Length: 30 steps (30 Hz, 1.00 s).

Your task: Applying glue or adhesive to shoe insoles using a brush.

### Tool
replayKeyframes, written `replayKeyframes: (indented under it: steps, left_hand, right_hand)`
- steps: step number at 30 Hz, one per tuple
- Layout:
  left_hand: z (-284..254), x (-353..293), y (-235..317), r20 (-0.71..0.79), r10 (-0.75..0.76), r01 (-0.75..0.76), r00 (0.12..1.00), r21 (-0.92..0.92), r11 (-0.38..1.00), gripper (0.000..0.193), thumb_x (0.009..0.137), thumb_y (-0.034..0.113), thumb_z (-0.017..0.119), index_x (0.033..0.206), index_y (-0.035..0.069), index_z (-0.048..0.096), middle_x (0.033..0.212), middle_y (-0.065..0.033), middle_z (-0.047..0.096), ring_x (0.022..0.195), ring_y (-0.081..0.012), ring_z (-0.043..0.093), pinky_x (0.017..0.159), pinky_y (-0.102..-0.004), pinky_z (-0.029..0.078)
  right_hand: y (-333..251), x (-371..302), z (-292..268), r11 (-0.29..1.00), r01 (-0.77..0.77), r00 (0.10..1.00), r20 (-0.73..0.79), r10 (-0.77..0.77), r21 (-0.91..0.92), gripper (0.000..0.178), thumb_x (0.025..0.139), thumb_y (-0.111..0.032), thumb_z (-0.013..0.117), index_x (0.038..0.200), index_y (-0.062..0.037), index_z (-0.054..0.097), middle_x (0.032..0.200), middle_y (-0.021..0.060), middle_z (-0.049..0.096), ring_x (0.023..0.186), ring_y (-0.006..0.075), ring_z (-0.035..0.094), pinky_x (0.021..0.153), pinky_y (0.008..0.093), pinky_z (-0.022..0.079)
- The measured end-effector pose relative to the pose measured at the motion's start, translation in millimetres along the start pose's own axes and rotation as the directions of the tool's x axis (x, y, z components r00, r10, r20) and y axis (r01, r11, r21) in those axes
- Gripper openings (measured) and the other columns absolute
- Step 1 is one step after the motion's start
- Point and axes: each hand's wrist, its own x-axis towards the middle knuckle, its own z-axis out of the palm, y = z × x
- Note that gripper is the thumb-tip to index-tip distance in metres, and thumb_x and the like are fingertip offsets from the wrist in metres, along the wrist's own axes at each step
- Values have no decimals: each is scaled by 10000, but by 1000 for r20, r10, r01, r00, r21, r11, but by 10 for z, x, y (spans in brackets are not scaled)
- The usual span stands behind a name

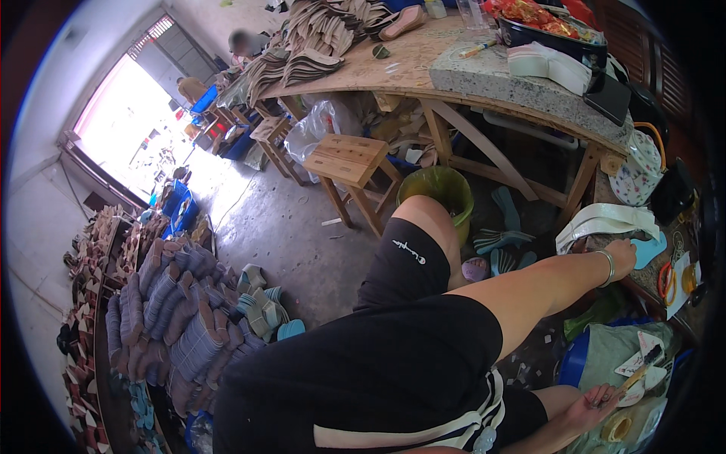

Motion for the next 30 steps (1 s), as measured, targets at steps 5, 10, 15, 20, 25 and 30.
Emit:
replayKeyframes:
  steps: [5, 10, 15, 20, 25, 30]
  left_hand:
    - [90, -7, -50, -165, -143, 150, 976, 30, 988, 459, 807, 151, 505, 1214, -60, 487, 1288, -309, 416, 1183, -401, 434, 937, -423, 414]
    - [198, -105, 11, -47, -185, 189, 982, 110, 976, 474, 839, 156, 483, 1253, -71, 441, 1377, -335, 308, 1262, -432, 363, 998, -445, 363]
    - [182, -77, 133, -99, -173, 182, 980, 94, 979, 363, 827, 153, 483, 1132, -39, 529, 1236, -277, 446, 1158, -376, 439, 926, -424, 396]
    - [167, 14, 210, -126, -74, 90, 989, 128, 988, 299, 799, 181, 490, 974, 11, 663, 1021, -201, 601, 978, -322, 559, 804, -414, 476]
    - [154, 1, -125, 5, -57, 56, 998, 63, 996, 379, 856, 343, 562, 1034, 14, 627, 1102, -199, 589, 1081, -324, 549, 932, -409, 433]
    - [-28, 120, -210, -31, 86, -80, 996, 162, 984, 267, 876, 197, 462, 882, 12, 653, 912, -229, 639, 852, -373, 633, 763, -470, 498]
  right_hand:
    - [47, -11, 190, 997, 12, 1000, -21, -13, -83, 256, 947, -182, 504, 1113, -3, 429, 681, -17, 275, 550, 56, 269, 456, 193, 218]
    - [48, -80, 226, 993, 29, 995, -87, -40, -118, 284, 947, -203, 513, 1142, -8, 444, 691, -24, 301, 553, 55, 272, 459, 190, 210]
    - [-189, -127, -37, 985, 64, 996, -55, -74, -163, 238, 956, -229, 497, 1069, -21, 478, 684, -25, 291, 553, 61, 276, 460, 196, 226]
    - [-455, -364, -295, 943, 161, 921, -301, -249, -290, 231, 949, -224, 510, 1099, -49, 499, 691, -15, 341, 559, 83, 307, 471, 238, 267]
    - [-390, -503, -232, 911, 174, 840, -426, -336, -374, 253, 957, -202, 479, 1140, -30, 507, 662, -44, 349, 545, 69, 304, 483, 223, 285]
    - [-738, -653, -156, 906, 264, 855, -354, -379, -330, 127, 922, -145, 517, 999, -44, 519, 647, -43, 344, 489, 51, 305, 424, 206, 243]
